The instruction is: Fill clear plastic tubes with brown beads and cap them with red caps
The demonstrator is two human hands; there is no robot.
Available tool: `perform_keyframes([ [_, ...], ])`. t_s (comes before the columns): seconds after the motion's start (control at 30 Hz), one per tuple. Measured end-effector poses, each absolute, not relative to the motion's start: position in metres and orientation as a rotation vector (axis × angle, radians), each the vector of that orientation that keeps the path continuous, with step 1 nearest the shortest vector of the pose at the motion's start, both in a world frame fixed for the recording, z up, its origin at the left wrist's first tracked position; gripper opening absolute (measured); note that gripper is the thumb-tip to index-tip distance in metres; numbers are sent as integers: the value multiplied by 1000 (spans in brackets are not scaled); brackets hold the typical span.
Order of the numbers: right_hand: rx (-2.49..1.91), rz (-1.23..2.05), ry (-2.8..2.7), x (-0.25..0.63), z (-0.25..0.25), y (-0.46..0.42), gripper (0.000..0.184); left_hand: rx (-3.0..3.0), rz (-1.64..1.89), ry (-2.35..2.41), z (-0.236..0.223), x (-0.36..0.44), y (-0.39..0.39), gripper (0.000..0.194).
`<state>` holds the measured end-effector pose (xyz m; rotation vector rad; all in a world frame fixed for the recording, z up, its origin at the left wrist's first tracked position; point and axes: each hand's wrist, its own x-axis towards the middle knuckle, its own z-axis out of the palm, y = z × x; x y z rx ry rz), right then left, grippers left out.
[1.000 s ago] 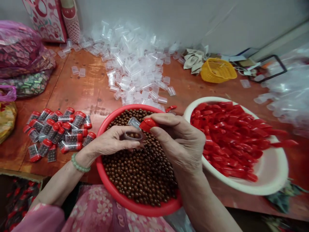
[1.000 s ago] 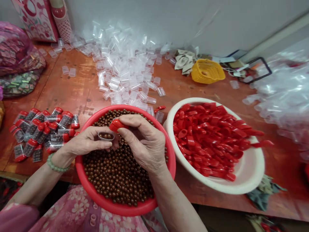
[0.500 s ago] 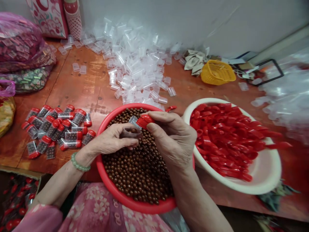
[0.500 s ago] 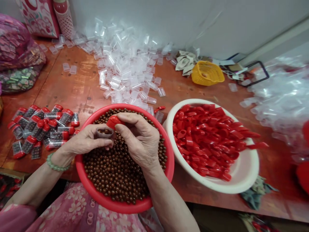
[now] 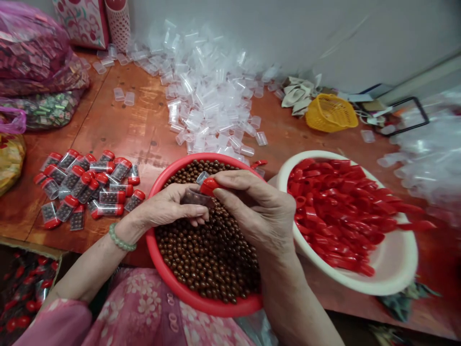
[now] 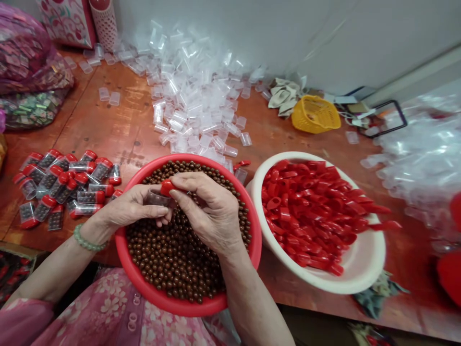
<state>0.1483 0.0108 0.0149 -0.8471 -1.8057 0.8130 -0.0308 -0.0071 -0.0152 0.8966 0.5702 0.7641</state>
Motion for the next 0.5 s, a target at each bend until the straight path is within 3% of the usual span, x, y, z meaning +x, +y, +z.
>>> perform_keyframes([
  [0.5, -790, 647, -2215, 158, 36, 26, 18, 930, 710, 667, -18, -32, -5, 30],
])
